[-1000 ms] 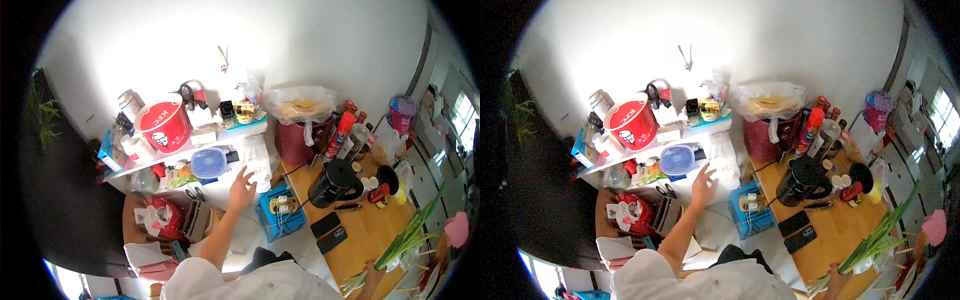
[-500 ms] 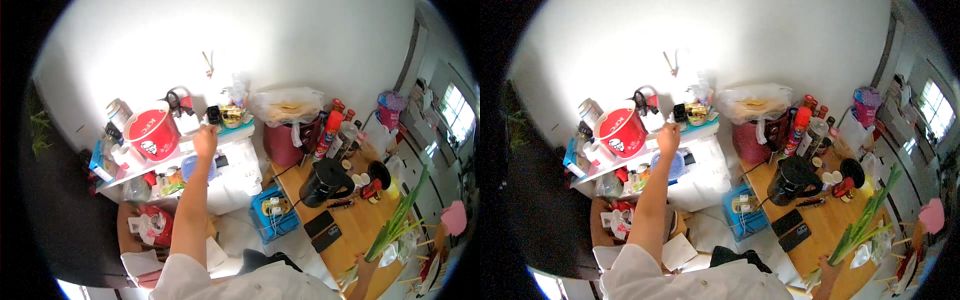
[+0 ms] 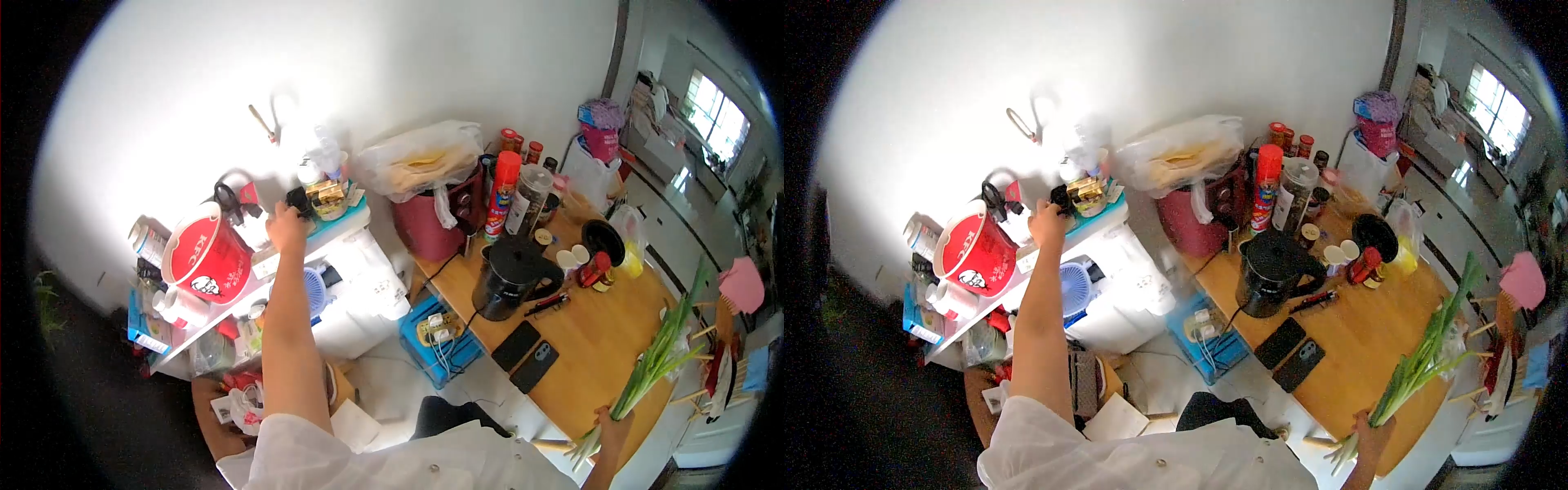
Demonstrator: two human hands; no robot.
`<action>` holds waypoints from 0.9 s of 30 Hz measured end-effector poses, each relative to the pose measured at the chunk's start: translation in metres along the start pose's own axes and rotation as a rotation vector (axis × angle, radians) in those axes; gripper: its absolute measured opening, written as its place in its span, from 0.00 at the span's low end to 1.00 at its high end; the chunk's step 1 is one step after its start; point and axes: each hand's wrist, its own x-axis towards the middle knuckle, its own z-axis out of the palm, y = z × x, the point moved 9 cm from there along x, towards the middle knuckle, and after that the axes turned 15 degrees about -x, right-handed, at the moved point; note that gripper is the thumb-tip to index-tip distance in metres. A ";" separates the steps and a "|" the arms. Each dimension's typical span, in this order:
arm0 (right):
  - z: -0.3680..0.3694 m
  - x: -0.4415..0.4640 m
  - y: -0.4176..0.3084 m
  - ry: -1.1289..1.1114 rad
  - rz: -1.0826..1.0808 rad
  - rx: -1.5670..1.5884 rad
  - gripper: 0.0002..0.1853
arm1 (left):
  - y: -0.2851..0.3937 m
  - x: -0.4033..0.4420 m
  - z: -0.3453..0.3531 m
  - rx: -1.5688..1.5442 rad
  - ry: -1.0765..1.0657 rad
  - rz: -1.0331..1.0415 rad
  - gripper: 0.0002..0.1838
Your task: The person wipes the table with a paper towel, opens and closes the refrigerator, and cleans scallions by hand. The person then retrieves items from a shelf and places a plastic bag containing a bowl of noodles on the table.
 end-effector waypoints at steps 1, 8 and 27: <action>0.001 0.000 -0.002 -0.027 0.001 -0.021 0.22 | 0.000 0.000 -0.004 -0.006 0.042 0.007 0.06; 0.011 -0.002 -0.020 -0.010 -0.028 -0.025 0.15 | -0.007 -0.002 -0.032 -0.264 0.125 -0.086 0.08; -0.033 0.032 -0.015 -0.014 -0.043 -0.086 0.08 | 0.164 -0.171 -0.110 -0.649 -0.121 0.364 0.09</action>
